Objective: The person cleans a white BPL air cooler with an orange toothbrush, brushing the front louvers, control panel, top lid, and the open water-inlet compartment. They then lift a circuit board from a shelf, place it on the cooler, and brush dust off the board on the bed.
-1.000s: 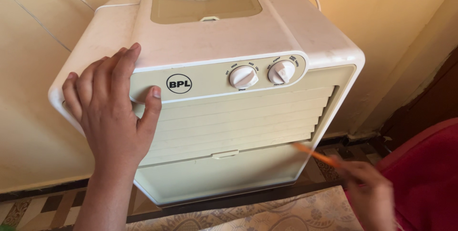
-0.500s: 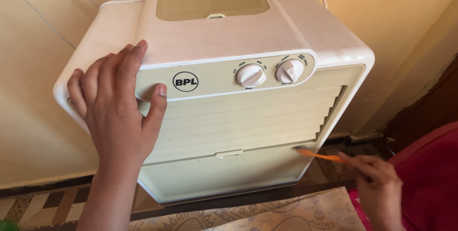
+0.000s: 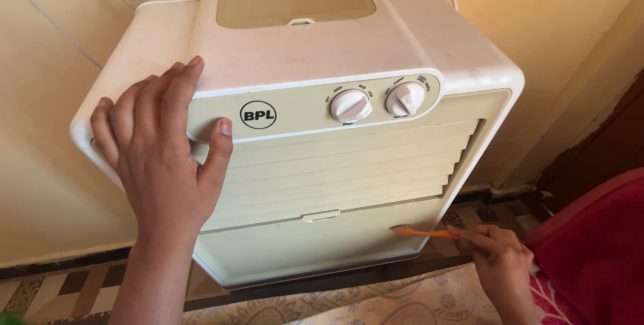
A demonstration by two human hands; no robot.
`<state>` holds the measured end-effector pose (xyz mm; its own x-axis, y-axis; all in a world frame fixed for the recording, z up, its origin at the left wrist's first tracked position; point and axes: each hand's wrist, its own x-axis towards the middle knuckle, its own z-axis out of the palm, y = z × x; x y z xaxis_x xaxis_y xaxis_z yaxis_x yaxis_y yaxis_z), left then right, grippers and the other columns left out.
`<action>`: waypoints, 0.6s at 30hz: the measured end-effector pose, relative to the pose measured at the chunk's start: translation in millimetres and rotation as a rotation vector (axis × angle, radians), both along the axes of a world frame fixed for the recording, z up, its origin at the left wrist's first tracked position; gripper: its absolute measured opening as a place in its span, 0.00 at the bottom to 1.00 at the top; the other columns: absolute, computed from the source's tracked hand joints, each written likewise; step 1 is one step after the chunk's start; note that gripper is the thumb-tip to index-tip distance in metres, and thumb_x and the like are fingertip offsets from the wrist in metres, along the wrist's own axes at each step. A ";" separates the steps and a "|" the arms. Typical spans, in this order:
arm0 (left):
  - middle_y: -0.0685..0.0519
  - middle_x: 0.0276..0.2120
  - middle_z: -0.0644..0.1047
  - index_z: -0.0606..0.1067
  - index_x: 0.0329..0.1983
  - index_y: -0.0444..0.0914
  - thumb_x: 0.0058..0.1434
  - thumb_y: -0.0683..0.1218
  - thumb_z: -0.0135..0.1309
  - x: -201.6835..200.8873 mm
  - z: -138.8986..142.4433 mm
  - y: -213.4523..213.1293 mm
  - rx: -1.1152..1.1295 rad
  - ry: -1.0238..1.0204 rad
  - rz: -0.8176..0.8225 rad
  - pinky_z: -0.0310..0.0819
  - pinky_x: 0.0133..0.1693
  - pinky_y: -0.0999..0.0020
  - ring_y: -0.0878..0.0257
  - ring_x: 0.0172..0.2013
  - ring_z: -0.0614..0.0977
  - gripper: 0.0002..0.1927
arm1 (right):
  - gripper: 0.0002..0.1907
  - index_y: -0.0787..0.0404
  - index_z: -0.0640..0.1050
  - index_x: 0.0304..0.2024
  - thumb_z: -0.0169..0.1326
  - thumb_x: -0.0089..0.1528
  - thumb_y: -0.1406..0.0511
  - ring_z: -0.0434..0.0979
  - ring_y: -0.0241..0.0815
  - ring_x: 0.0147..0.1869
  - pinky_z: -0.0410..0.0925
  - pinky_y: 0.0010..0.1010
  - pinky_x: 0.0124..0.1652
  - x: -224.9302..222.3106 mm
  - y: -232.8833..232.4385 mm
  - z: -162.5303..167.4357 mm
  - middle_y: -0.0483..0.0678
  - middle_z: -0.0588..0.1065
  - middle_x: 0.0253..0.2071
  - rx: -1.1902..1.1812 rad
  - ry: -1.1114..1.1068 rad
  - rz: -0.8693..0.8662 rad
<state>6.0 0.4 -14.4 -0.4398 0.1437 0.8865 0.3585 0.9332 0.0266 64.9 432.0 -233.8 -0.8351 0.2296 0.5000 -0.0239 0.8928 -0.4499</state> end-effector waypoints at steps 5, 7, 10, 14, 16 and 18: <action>0.47 0.65 0.73 0.66 0.74 0.43 0.75 0.55 0.52 -0.2 -1.5 -3.0 -0.003 -0.008 0.001 0.44 0.73 0.40 0.48 0.70 0.68 0.27 | 0.22 0.48 0.85 0.48 0.58 0.58 0.77 0.79 0.39 0.41 0.78 0.31 0.39 0.9 -0.4 -1.3 0.46 0.81 0.42 -0.179 0.047 -0.009; 0.47 0.64 0.73 0.66 0.74 0.44 0.75 0.55 0.52 -0.2 -1.9 -2.6 0.001 -0.005 0.002 0.44 0.73 0.40 0.48 0.69 0.68 0.27 | 0.21 0.44 0.87 0.45 0.61 0.56 0.75 0.79 0.38 0.41 0.77 0.32 0.40 1.3 0.2 -2.5 0.43 0.82 0.39 -0.025 -0.050 -0.027; 0.47 0.65 0.73 0.66 0.76 0.45 0.75 0.56 0.52 -2.2 -1.3 -0.8 0.012 0.005 0.004 0.44 0.72 0.40 0.48 0.69 0.68 0.28 | 0.22 0.45 0.86 0.46 0.58 0.56 0.76 0.80 0.37 0.43 0.77 0.30 0.44 2.3 2.8 -2.2 0.43 0.82 0.41 -0.045 0.026 0.011; 0.48 0.67 0.73 0.66 0.76 0.46 0.75 0.55 0.52 0.2 0.3 -1.9 0.012 -0.002 0.002 0.44 0.72 0.40 0.49 0.68 0.68 0.28 | 0.24 0.48 0.85 0.49 0.57 0.57 0.78 0.80 0.38 0.45 0.76 0.30 0.45 3.7 1.5 -4.0 0.46 0.80 0.45 -0.263 0.018 0.005; 0.48 0.67 0.73 0.66 0.76 0.45 0.75 0.56 0.52 1.1 1.1 -1.7 0.015 -0.002 -0.001 0.44 0.71 0.40 0.49 0.68 0.68 0.28 | 0.20 0.41 0.86 0.49 0.59 0.61 0.72 0.81 0.35 0.41 0.77 0.28 0.40 2.9 0.1 -7.0 0.40 0.82 0.44 -0.085 -0.227 -0.132; 0.47 0.66 0.73 0.66 0.75 0.45 0.74 0.56 0.52 0.5 1.7 -0.3 0.024 0.004 -0.009 0.44 0.71 0.40 0.49 0.68 0.68 0.28 | 0.21 0.39 0.86 0.49 0.59 0.61 0.72 0.81 0.34 0.40 0.78 0.28 0.40 1.2 1.2 -10.3 0.39 0.82 0.43 -0.078 -0.253 -0.129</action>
